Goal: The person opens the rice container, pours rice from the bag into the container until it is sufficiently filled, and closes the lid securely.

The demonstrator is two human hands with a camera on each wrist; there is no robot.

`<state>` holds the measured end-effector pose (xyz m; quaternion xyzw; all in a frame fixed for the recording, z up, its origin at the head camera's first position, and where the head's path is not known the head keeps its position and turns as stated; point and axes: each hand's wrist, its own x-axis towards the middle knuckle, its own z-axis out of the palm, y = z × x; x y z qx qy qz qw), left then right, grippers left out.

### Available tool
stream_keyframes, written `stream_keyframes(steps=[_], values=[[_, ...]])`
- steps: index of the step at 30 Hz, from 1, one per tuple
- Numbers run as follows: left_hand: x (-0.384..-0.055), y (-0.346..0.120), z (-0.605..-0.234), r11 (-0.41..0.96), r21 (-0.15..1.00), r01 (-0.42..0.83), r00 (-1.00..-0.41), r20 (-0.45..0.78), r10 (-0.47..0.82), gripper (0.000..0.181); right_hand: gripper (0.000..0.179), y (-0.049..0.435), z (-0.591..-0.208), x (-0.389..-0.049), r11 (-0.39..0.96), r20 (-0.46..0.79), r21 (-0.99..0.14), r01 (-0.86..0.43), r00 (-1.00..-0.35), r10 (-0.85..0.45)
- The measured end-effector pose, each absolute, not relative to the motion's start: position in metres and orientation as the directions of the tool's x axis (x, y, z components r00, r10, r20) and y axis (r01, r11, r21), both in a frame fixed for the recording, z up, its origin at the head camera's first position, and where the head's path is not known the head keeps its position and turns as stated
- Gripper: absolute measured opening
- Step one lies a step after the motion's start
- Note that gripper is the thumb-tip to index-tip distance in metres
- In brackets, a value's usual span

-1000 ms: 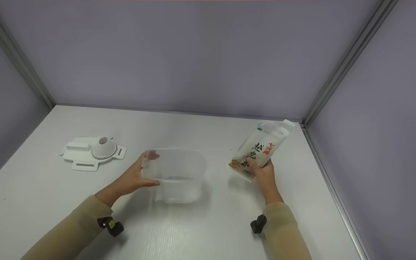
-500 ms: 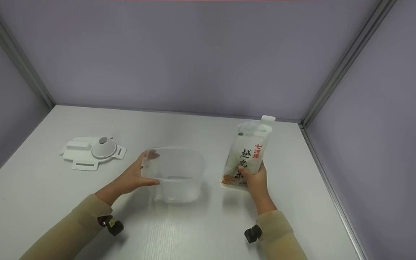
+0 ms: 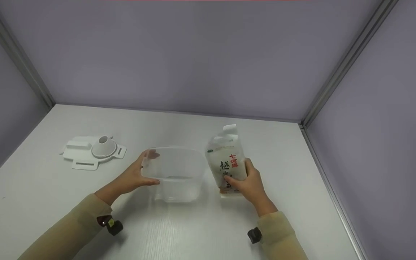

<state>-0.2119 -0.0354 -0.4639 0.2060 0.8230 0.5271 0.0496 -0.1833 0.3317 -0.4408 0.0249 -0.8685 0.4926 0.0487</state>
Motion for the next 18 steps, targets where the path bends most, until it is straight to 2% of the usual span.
stream_keyframes(steps=[5,9,14,18], values=[[-0.21,-0.037,-0.461,0.376,0.888,0.266,-0.902,0.091,0.422,0.125,0.064,0.333,-0.438,-0.182,0.55,0.147,-0.821,-0.153,-0.988,-0.054],[-0.204,-0.044,-0.457,0.356,0.892,0.278,-0.894,0.105,0.435,0.126,0.063,0.333,-0.44,-0.18,0.568,0.204,-0.794,-0.218,-0.975,-0.089],[-0.201,-0.046,-0.437,0.364,0.839,0.403,-0.899,0.289,0.329,0.107,0.062,0.331,-0.434,-0.181,0.582,0.236,-0.762,-0.286,-0.958,-0.162],[-0.2,-0.032,-0.406,0.44,0.725,0.53,-0.842,0.387,0.375,0.079,0.063,0.333,-0.428,-0.183,0.615,0.259,-0.715,-0.332,-0.943,-0.208]])
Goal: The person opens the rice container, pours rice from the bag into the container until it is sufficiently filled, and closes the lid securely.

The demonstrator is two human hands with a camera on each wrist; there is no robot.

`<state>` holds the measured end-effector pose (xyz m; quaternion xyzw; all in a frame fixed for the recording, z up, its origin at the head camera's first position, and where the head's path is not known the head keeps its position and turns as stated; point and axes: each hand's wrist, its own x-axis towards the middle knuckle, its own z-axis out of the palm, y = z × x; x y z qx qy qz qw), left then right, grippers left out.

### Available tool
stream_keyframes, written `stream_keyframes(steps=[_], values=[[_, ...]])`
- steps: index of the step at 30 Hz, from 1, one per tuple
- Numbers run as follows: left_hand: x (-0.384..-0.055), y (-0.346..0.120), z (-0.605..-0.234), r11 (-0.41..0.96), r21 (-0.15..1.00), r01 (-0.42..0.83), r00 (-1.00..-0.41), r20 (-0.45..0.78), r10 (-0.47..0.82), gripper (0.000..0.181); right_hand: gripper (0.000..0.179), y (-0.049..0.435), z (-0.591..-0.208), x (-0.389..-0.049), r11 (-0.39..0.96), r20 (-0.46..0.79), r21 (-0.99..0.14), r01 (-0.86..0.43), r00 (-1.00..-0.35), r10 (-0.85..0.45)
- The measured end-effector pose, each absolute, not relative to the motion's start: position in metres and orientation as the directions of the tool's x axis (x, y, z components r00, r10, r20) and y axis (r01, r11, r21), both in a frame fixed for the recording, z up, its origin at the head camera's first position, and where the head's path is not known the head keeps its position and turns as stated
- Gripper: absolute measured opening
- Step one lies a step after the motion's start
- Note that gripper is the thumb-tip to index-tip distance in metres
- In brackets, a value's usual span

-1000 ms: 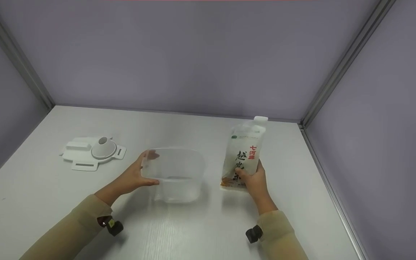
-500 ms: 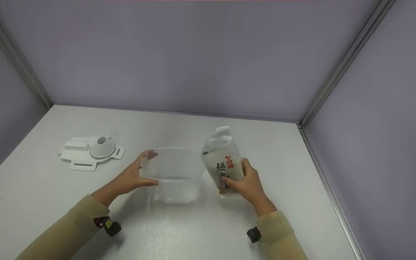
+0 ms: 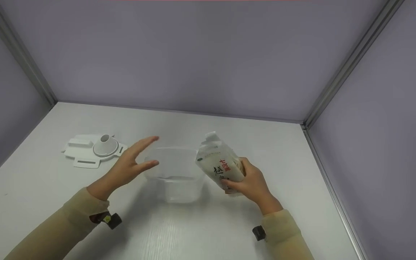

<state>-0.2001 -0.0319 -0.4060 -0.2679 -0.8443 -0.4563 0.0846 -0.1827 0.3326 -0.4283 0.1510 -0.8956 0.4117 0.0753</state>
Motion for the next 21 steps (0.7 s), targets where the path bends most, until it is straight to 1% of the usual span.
stream_keyframes(steps=[3,7,11,14,16,19,21], values=[[-0.201,-0.014,-0.386,0.466,0.653,0.597,-0.792,0.389,0.47,0.065,0.064,0.336,-0.424,-0.183,0.638,0.266,-0.687,-0.347,-0.938,-0.223],[-0.207,0.011,-0.37,0.495,0.593,0.634,-0.759,0.355,0.546,0.061,0.065,0.337,-0.421,-0.183,0.665,0.252,-0.663,-0.344,-0.939,-0.234],[-0.216,0.031,-0.365,0.545,0.549,0.634,-0.755,0.285,0.591,0.063,0.065,0.337,-0.418,-0.182,0.693,0.245,-0.631,-0.348,-0.937,-0.248],[-0.221,0.041,-0.365,0.55,0.561,0.619,-0.756,0.235,0.611,0.063,0.063,0.336,-0.415,-0.183,0.708,0.255,-0.599,-0.374,-0.927,-0.274],[-0.224,0.046,-0.366,0.523,0.592,0.614,-0.749,0.227,0.623,0.055,0.063,0.336,-0.412,-0.184,0.717,0.268,-0.574,-0.396,-0.918,-0.293],[-0.228,0.051,-0.367,0.467,0.623,0.627,-0.727,0.254,0.638,0.037,0.063,0.336,-0.409,-0.185,0.732,0.301,-0.524,-0.436,-0.899,-0.32],[-0.23,0.053,-0.367,0.442,0.622,0.646,-0.713,0.285,0.64,0.024,0.064,0.336,-0.407,-0.185,0.744,0.327,-0.481,-0.464,-0.882,-0.339]])
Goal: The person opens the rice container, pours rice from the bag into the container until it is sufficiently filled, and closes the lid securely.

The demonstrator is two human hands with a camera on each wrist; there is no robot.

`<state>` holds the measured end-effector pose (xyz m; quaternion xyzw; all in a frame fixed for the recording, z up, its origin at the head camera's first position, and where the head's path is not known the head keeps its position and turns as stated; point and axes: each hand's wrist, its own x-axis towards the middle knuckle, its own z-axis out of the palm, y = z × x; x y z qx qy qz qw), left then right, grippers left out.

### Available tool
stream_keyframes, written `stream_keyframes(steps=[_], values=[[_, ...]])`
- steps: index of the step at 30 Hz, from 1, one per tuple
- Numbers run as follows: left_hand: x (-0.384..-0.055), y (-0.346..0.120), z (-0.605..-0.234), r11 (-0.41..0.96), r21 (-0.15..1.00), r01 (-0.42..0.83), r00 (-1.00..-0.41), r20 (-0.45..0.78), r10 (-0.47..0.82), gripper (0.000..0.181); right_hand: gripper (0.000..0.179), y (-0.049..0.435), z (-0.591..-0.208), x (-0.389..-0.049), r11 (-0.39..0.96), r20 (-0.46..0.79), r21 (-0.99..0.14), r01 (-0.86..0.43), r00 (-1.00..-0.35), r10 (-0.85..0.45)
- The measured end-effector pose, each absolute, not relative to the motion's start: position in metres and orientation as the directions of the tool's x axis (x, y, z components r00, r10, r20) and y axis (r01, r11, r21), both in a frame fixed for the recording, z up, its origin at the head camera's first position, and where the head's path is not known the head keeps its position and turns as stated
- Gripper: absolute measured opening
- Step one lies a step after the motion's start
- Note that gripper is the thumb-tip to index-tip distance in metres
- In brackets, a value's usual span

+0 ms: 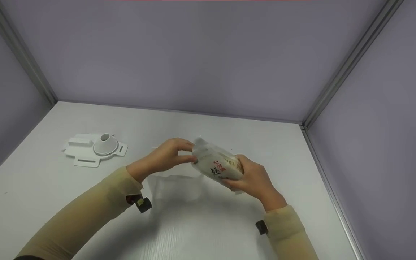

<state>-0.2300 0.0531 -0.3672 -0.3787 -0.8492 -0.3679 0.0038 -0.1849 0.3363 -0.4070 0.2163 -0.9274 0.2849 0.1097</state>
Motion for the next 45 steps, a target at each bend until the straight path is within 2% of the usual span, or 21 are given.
stream_keyframes(steps=[4,11,17,24,34,45], values=[[-0.231,0.057,-0.368,0.453,0.582,0.676,-0.706,0.333,0.626,0.015,0.066,0.337,-0.403,-0.185,0.76,0.351,-0.418,-0.497,-0.861,-0.37],[-0.231,0.058,-0.374,0.483,0.534,0.694,-0.704,0.364,0.61,0.012,0.064,0.34,-0.394,-0.187,0.782,0.35,-0.314,-0.538,-0.831,-0.432],[-0.231,0.056,-0.377,0.496,0.543,0.678,-0.718,0.345,0.604,0.012,0.062,0.34,-0.384,-0.19,0.782,0.349,-0.227,-0.58,-0.798,-0.491],[-0.232,0.055,-0.38,0.486,0.57,0.663,-0.725,0.326,0.607,0.013,0.061,0.337,-0.373,-0.189,0.801,0.289,-0.205,-0.563,-0.816,-0.5],[-0.233,0.054,-0.383,0.463,0.602,0.651,-0.728,0.319,0.607,0.014,0.059,0.338,-0.366,-0.19,0.792,0.302,-0.146,-0.593,-0.789,-0.535],[-0.234,0.052,-0.387,0.441,0.624,0.645,-0.728,0.324,0.605,0.016,0.056,0.336,-0.353,-0.193,0.807,0.242,-0.131,-0.576,-0.808,-0.537]])
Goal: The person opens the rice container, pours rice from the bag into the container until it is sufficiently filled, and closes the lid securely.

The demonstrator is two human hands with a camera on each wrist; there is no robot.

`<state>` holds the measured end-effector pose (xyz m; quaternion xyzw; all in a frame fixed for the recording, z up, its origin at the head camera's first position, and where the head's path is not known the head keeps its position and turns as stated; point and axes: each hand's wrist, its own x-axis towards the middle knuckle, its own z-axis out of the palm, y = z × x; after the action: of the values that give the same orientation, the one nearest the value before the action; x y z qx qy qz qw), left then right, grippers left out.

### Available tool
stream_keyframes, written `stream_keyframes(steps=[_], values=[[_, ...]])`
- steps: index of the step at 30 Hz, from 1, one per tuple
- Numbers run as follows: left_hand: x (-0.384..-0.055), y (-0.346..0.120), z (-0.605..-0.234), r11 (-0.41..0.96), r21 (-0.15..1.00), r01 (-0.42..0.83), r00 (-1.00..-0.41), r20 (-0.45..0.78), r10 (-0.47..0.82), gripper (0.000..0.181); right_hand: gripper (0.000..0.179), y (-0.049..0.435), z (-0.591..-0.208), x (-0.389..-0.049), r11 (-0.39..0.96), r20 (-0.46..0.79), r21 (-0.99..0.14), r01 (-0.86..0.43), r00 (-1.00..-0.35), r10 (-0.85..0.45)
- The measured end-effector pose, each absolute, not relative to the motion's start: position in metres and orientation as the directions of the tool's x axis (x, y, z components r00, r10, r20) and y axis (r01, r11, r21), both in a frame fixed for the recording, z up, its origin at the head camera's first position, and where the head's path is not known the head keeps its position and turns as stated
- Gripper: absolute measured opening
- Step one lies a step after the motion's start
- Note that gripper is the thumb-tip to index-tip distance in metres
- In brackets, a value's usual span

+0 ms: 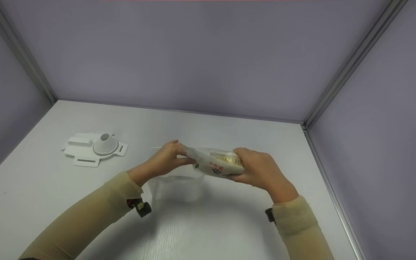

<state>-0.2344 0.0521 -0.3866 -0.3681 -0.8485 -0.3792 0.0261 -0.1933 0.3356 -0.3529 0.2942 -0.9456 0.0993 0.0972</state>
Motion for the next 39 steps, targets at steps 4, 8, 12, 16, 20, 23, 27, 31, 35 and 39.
stream_keyframes(steps=[4,8,12,16,20,23,27,31,35,39], values=[[-0.234,0.051,-0.386,0.439,0.636,0.634,-0.733,0.316,0.602,0.017,0.054,0.335,-0.349,-0.194,0.81,0.225,-0.139,-0.57,-0.815,-0.534],[-0.234,0.051,-0.385,0.44,0.647,0.622,-0.741,0.304,0.6,0.018,0.054,0.334,-0.346,-0.194,0.81,0.221,-0.141,-0.569,-0.816,-0.535],[-0.234,0.052,-0.385,0.441,0.654,0.615,-0.745,0.297,0.598,0.017,0.054,0.335,-0.346,-0.194,0.803,0.244,-0.101,-0.587,-0.798,-0.552],[-0.233,0.053,-0.386,0.441,0.655,0.614,-0.746,0.299,0.595,0.017,0.053,0.337,-0.346,-0.193,0.785,0.285,-0.051,-0.618,-0.762,-0.582],[-0.233,0.054,-0.386,0.438,0.656,0.615,-0.746,0.303,0.593,0.017,0.054,0.338,-0.344,-0.192,0.777,0.291,-0.037,-0.629,-0.75,-0.594],[-0.234,0.055,-0.386,0.429,0.664,0.613,-0.745,0.304,0.593,0.019,0.055,0.338,-0.341,-0.192,0.784,0.273,-0.039,-0.62,-0.761,-0.588],[-0.234,0.055,-0.387,0.421,0.674,0.607,-0.747,0.304,0.592,0.021,0.053,0.337,-0.339,-0.191,0.806,0.234,-0.056,-0.589,-0.792,-0.563],[-0.233,0.055,-0.387,0.422,0.678,0.603,-0.75,0.299,0.59,0.022,0.053,0.336,-0.338,-0.191,0.811,0.222,-0.057,-0.582,-0.8,-0.558],[-0.233,0.054,-0.387,0.421,0.681,0.599,-0.753,0.3,0.585,0.021,0.054,0.336,-0.338,-0.192,0.794,0.242,-0.036,-0.607,-0.776,-0.583],[-0.232,0.054,-0.388,0.414,0.693,0.591,-0.758,0.301,0.578,0.02,0.054,0.337,-0.337,-0.193,0.79,0.252,-0.026,-0.612,-0.769,-0.587]])
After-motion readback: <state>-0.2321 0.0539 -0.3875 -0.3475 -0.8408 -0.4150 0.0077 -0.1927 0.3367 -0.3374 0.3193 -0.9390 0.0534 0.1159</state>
